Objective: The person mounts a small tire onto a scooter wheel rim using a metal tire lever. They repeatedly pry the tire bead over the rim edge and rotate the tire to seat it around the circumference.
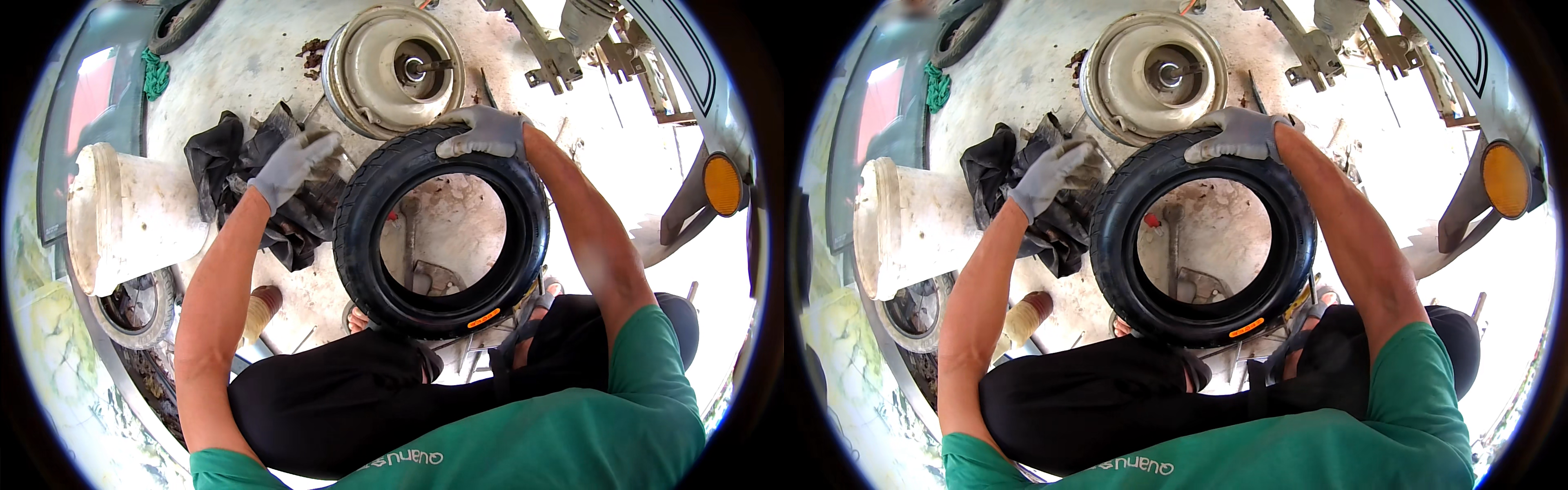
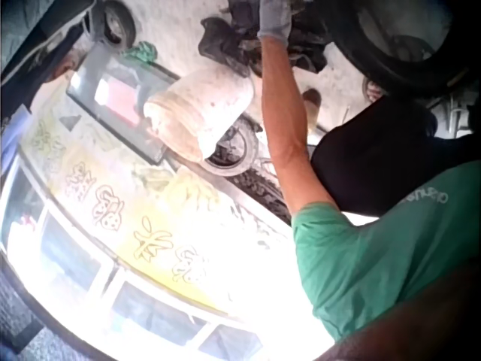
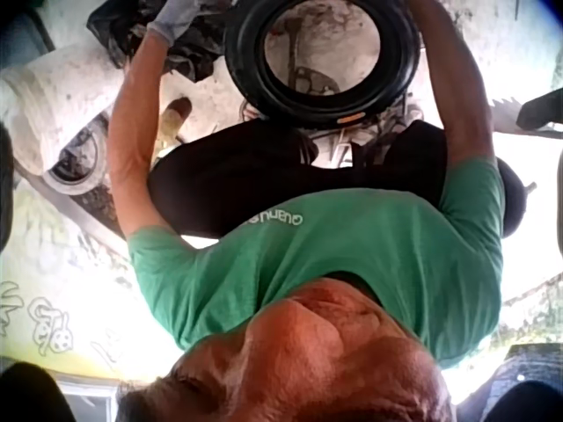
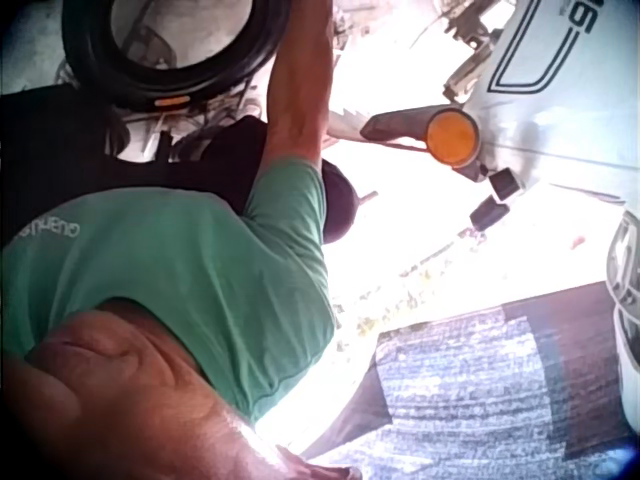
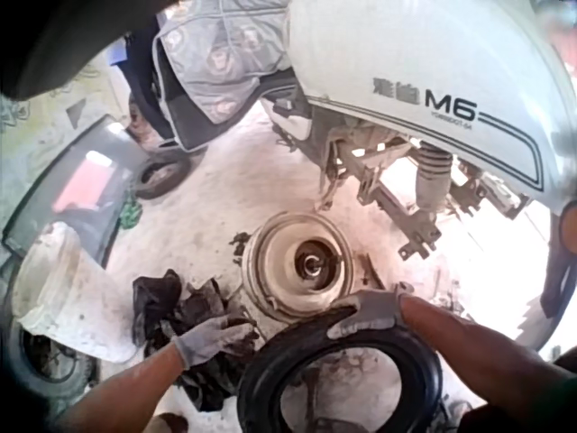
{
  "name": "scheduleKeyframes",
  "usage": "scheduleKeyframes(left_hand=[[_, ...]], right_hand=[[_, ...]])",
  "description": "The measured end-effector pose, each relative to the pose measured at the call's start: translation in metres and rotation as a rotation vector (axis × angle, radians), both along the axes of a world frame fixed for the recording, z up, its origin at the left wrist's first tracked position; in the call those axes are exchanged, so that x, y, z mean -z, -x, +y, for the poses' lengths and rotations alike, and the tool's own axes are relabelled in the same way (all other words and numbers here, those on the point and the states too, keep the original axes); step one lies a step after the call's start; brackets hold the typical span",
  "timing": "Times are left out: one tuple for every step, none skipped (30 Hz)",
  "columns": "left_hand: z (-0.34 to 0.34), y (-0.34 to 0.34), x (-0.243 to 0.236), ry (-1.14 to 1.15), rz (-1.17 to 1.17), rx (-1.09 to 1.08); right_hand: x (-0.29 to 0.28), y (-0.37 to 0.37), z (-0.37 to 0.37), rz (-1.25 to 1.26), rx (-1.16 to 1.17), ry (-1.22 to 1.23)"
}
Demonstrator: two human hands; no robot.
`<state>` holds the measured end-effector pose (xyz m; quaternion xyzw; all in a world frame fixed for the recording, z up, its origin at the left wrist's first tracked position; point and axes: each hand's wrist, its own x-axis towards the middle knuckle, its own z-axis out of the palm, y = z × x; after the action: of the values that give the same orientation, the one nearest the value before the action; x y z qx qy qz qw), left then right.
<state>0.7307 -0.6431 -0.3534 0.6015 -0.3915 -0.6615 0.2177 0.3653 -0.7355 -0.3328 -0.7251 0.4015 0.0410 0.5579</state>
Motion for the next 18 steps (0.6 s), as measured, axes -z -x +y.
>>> scheduleKeyframes(left_hand=[[0.005,0.001,0.000,-0.022,0.033,0.068],[0.011,0.004,0.000,-0.033,0.026,0.129],[0.016,0.008,0.001,-0.039,0.016,0.174],[0.023,0.013,0.004,-0.047,0.007,0.221],[0.027,0.016,0.005,-0.081,0.009,0.274],[0.034,0.021,0.007,-0.126,0.040,0.240],[0.040,0.025,0.010,-0.141,0.090,0.201],[0.044,0.029,0.011,-0.169,0.115,0.158],[0.048,0.032,0.012,-0.164,0.123,0.212],[0.052,0.035,0.013,-0.172,0.220,0.230],[0.054,0.038,0.013,-0.159,0.266,0.187],[0.056,0.041,0.013,-0.143,0.320,0.154],[0.058,0.043,0.011,-0.141,0.306,0.131],[0.059,0.046,0.009,-0.135,0.300,0.113],[0.061,0.048,0.006,-0.119,0.311,0.081],[0.063,0.050,0.003,-0.068,0.266,0.075],[0.066,0.053,-0.002,-0.004,0.239,0.055],[0.069,0.054,-0.008,0.059,0.211,0.035]], right_hand=[[0.001,-0.001,0.000,0.010,0.003,-0.003],[0.001,-0.002,-0.001,0.007,-0.009,0.010],[0.001,-0.002,-0.001,0.015,-0.013,0.022],[0.002,-0.002,-0.002,0.039,-0.015,0.029],[0.002,-0.002,-0.002,0.056,-0.016,0.036],[0.003,-0.003,-0.003,0.074,-0.006,0.006],[0.003,-0.003,-0.002,0.058,-0.017,-0.004],[0.002,-0.003,-0.002,0.045,-0.018,-0.009],[0.002,-0.003,-0.001,0.055,-0.024,0.004],[0.002,-0.004,-0.001,0.066,-0.027,0.019],[0.001,-0.004,0.000,0.089,-0.016,0.038],[0.000,-0.004,-0.001,0.108,-0.022,0.053],[-0.002,-0.003,0.000,0.082,-0.035,0.075],[-0.005,-0.002,0.000,0.075,-0.034,0.105],[-0.007,-0.002,0.000,0.066,-0.037,0.085],[-0.012,-0.001,0.000,0.049,-0.053,0.065],[-0.017,0.001,0.000,0.043,-0.065,0.049],[-0.022,0.001,0.000,0.067,-0.066,0.034]])
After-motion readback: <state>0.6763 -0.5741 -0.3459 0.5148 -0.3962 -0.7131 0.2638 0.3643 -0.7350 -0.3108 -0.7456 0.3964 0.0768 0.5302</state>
